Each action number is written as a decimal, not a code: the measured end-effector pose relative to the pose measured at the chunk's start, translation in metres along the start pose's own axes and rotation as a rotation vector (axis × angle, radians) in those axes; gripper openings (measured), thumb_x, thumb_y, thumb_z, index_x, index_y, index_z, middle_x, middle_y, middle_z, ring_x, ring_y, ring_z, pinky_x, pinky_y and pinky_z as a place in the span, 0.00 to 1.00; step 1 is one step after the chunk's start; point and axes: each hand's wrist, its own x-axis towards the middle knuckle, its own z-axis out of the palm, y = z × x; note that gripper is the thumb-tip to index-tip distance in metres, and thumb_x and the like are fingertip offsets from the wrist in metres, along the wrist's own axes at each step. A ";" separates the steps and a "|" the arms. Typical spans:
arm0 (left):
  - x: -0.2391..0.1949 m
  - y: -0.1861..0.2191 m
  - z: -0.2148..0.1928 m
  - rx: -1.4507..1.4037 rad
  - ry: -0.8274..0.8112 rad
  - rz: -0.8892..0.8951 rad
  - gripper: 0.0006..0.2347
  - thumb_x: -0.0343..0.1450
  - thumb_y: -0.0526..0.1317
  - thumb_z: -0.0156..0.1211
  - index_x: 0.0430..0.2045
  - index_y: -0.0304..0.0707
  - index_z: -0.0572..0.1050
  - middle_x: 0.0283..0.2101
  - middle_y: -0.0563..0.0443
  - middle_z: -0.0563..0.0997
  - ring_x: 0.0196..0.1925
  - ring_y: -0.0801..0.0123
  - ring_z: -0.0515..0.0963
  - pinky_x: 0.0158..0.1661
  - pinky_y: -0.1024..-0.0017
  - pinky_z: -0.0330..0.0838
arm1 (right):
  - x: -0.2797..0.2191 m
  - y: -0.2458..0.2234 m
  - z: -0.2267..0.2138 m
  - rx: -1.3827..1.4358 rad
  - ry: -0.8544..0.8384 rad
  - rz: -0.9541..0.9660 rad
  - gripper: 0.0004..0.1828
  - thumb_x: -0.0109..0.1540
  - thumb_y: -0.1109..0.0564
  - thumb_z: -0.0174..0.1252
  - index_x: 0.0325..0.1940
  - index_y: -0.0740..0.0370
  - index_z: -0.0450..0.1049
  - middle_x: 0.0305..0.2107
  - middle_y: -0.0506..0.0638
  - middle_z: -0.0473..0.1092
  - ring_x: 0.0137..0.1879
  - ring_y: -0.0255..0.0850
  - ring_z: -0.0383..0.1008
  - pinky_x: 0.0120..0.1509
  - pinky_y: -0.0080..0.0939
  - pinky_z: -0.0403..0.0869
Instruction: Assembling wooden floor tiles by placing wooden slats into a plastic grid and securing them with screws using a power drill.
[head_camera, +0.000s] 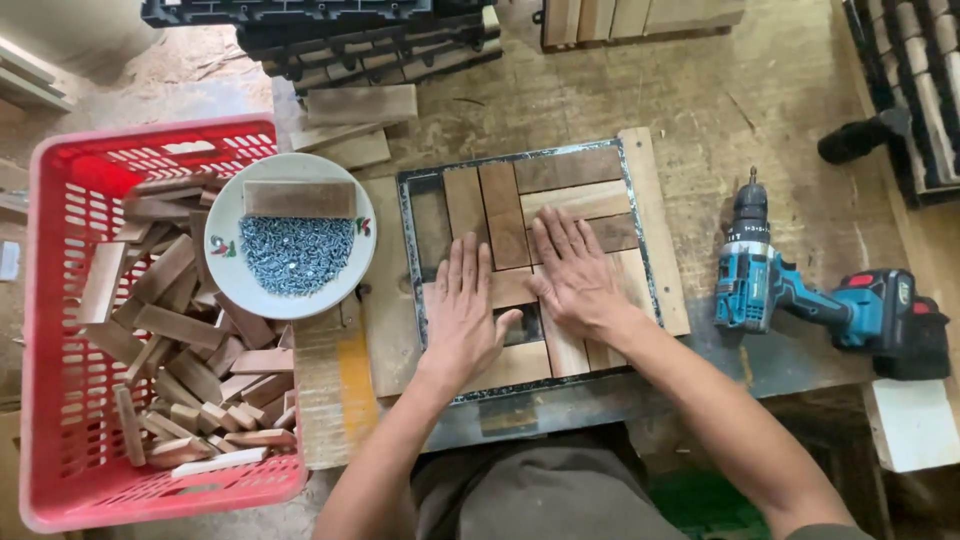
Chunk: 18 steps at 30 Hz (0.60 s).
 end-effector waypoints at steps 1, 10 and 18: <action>-0.003 -0.001 -0.003 0.002 -0.008 -0.007 0.46 0.71 0.65 0.50 0.75 0.31 0.38 0.79 0.33 0.33 0.80 0.45 0.32 0.74 0.52 0.30 | -0.002 -0.002 -0.001 0.010 -0.004 -0.001 0.44 0.70 0.32 0.36 0.80 0.64 0.48 0.77 0.63 0.45 0.81 0.58 0.42 0.81 0.57 0.42; -0.018 0.004 -0.019 -0.063 0.038 0.124 0.46 0.71 0.61 0.53 0.74 0.27 0.39 0.79 0.33 0.35 0.81 0.46 0.33 0.74 0.55 0.30 | -0.016 -0.011 -0.013 0.014 -0.102 -0.026 0.65 0.56 0.21 0.50 0.81 0.68 0.41 0.78 0.64 0.37 0.83 0.57 0.34 0.82 0.55 0.33; -0.031 0.040 0.005 -0.147 0.050 0.112 0.49 0.66 0.71 0.44 0.71 0.22 0.50 0.77 0.28 0.46 0.80 0.42 0.41 0.75 0.51 0.31 | -0.009 -0.010 -0.016 -0.003 -0.089 -0.091 0.68 0.50 0.20 0.51 0.80 0.67 0.44 0.78 0.63 0.41 0.83 0.56 0.38 0.82 0.58 0.37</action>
